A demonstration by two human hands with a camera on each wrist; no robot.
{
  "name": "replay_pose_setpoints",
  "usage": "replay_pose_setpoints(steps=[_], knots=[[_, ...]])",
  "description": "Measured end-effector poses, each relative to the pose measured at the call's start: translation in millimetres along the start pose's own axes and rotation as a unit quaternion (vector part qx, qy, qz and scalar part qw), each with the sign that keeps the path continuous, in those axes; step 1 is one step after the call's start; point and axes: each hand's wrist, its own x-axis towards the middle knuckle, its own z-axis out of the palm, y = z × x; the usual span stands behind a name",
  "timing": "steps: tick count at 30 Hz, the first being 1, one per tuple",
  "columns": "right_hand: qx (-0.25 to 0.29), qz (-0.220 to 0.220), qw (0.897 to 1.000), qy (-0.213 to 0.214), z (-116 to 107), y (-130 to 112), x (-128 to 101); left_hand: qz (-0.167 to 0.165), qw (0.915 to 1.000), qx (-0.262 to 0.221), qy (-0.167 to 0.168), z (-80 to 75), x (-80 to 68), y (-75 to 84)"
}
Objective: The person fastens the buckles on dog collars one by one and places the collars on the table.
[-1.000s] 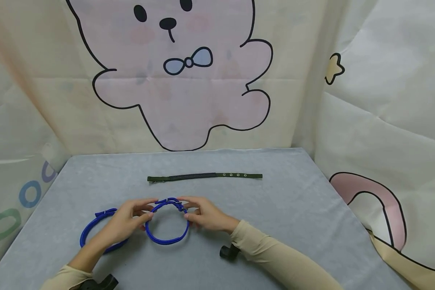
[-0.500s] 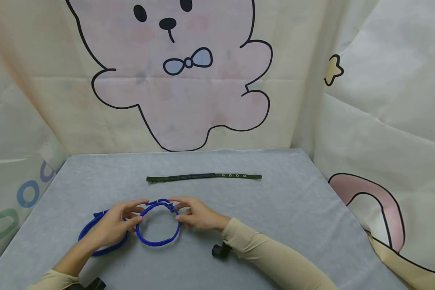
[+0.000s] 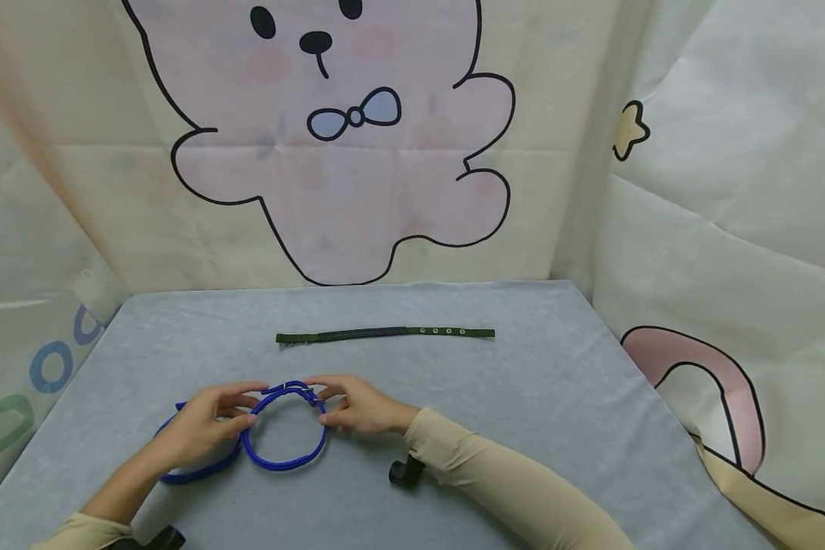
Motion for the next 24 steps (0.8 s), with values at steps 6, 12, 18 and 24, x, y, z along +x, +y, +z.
replay_pose_setpoints(steps=[6,12,18,24], knots=[[-0.012,0.007,1.000,0.000,4.2,-3.0,4.8,0.017,0.9997,0.016,0.005,-2.7,-0.8,-5.8],[-0.039,0.012,0.999,0.010,5.1,-5.5,8.3,0.030,0.9987,0.040,0.011,-3.8,0.8,-5.5],[-0.061,0.015,0.998,0.010,4.7,-5.3,10.3,0.002,0.9986,0.050,0.016,-1.3,4.3,-4.2],[-0.075,0.020,0.997,0.012,5.5,-5.7,11.9,-0.002,0.9985,0.052,0.014,-1.1,5.4,-5.3]])
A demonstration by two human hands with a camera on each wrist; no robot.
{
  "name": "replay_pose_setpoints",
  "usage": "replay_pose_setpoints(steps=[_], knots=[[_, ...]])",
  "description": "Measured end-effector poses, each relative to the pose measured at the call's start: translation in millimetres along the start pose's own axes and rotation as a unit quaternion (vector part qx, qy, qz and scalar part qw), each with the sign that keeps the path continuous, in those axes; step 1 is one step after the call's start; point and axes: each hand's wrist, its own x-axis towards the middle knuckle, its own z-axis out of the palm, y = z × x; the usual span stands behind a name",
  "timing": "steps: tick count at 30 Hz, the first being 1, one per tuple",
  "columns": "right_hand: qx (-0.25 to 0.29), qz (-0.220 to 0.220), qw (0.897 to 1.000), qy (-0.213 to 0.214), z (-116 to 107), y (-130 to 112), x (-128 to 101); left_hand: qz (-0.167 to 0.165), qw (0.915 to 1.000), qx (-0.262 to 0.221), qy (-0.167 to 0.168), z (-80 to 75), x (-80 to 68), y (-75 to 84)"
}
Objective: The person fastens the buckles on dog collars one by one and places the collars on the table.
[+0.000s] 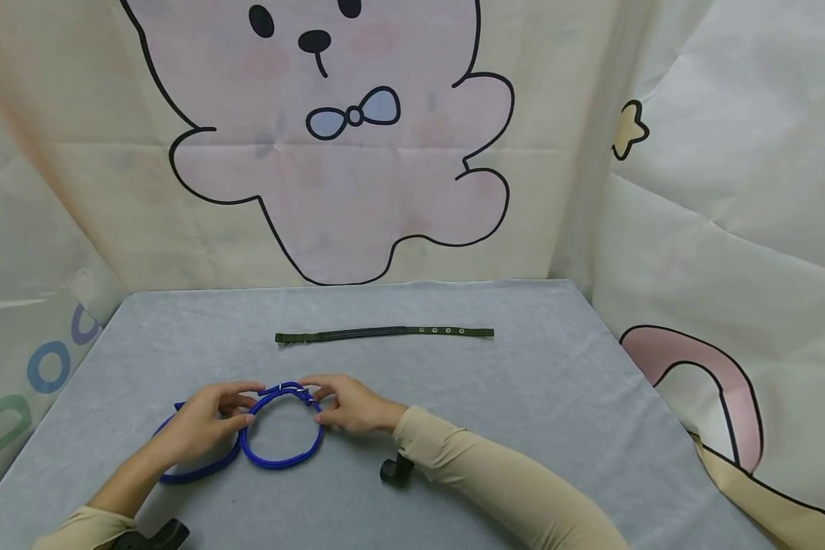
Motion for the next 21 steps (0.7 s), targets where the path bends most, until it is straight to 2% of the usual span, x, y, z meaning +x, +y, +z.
replay_pose_setpoints(steps=[11,17,21], knots=[[-0.047,0.011,0.999,-0.007,1.3,-3.7,1.2,-0.001,0.9995,0.030,-0.005,-1.2,2.8,-0.3],[-0.039,0.010,0.999,-0.013,-0.5,-1.8,1.1,-0.001,0.9991,0.042,-0.007,1.0,6.0,0.4],[0.009,0.011,1.000,-0.016,-3.2,-0.6,-0.7,0.011,0.9992,0.036,-0.010,0.3,6.9,-0.3]])
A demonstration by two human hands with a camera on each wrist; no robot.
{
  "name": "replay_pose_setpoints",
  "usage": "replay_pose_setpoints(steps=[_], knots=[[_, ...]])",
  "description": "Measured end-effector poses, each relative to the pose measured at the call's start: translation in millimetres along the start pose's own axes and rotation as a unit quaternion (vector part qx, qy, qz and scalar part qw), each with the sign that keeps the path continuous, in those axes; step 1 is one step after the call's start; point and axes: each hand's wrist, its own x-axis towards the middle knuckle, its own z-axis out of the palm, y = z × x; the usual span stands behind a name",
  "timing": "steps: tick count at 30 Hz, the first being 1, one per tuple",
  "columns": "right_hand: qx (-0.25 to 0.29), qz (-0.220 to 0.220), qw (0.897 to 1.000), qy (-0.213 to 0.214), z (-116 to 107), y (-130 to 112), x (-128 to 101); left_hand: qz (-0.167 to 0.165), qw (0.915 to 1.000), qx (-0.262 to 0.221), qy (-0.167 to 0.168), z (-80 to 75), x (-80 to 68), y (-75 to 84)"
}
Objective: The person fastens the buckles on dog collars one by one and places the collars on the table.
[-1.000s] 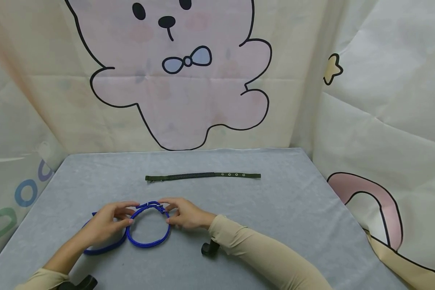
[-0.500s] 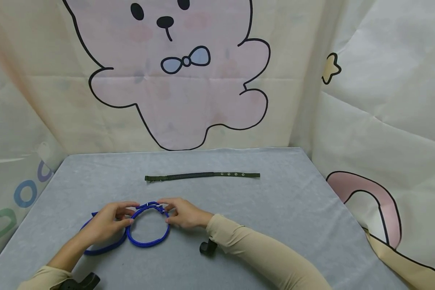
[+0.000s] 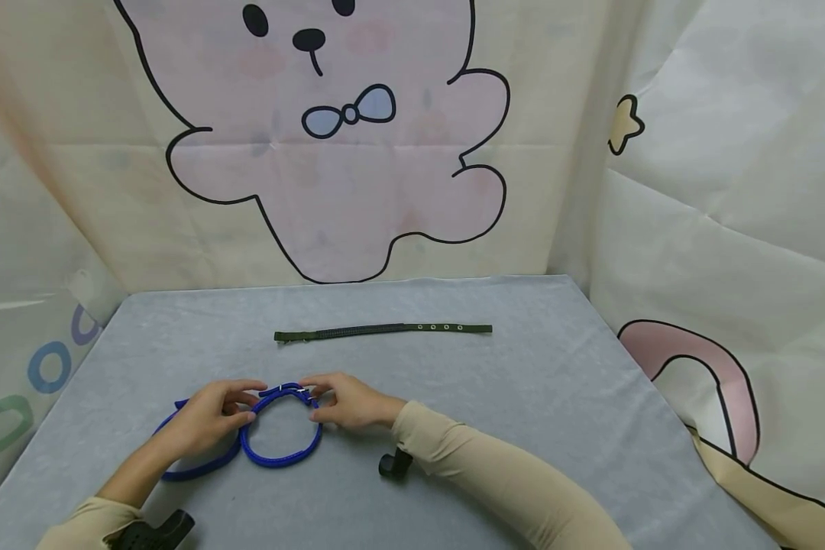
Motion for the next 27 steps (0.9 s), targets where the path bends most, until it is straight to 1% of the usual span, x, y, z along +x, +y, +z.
replay_pose_setpoints(steps=[3,5,11,15,21,27], knots=[[0.047,0.006,0.999,0.001,-2.3,0.9,-1.6,-0.002,1.0000,-0.007,-0.001,-0.8,0.4,-0.4],[0.062,0.009,0.998,0.003,-3.3,1.5,-2.1,-0.008,0.9999,-0.008,-0.003,-1.5,0.4,0.0],[0.061,0.002,0.998,0.004,-6.8,4.0,-5.8,-0.024,0.9995,-0.018,-0.007,-6.0,0.6,4.9],[0.059,-0.010,0.998,0.019,-11.6,9.3,-9.8,-0.024,0.9995,-0.015,0.011,-7.8,2.5,12.2],[0.056,-0.033,0.996,0.054,-25.3,15.9,-16.7,0.005,0.9988,0.002,0.049,-8.1,9.3,24.7],[0.063,-0.050,0.994,0.069,-38.1,17.8,-24.5,0.030,0.9974,-0.007,0.066,-2.9,18.3,34.6]])
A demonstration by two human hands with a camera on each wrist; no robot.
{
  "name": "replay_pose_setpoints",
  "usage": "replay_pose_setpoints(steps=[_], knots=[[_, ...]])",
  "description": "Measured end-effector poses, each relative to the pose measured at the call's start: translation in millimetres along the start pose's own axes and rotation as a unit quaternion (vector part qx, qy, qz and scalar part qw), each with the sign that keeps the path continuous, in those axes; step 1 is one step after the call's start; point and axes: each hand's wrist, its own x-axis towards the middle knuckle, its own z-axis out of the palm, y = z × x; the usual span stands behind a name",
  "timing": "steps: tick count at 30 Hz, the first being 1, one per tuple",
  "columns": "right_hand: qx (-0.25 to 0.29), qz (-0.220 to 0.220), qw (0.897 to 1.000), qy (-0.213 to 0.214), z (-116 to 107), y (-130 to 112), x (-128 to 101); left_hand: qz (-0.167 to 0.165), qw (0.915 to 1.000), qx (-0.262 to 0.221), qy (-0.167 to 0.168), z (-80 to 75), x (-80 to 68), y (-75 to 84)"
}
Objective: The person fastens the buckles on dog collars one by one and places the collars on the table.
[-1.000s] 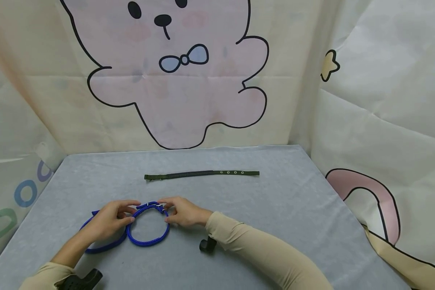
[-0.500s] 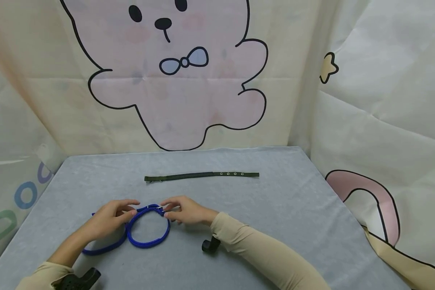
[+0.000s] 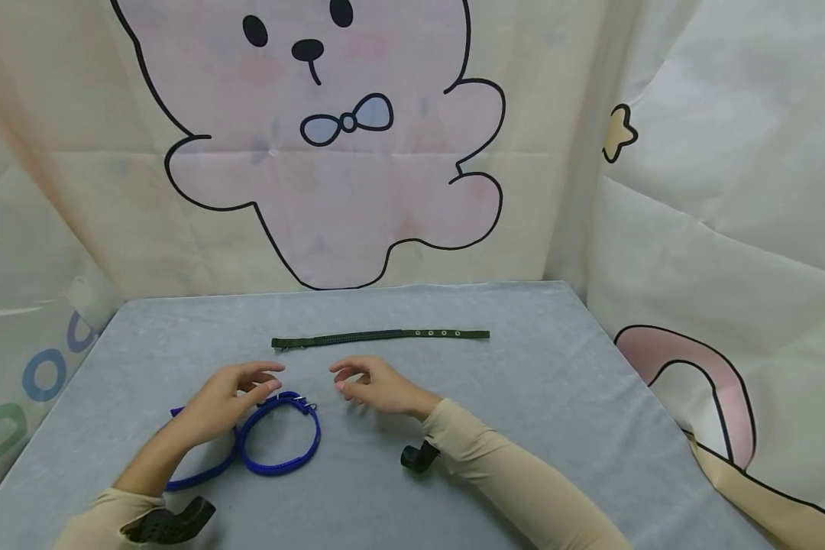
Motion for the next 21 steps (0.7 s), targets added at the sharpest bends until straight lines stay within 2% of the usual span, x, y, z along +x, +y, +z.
replay_pose_setpoints(steps=[8,21], knots=[[-0.004,-0.013,1.000,0.015,-13.8,1.4,-7.2,0.020,0.9995,-0.019,0.017,8.5,9.4,12.7],[0.003,-0.030,0.998,0.053,-39.9,4.9,-23.2,0.045,0.9960,-0.074,0.023,21.9,35.1,33.7]])
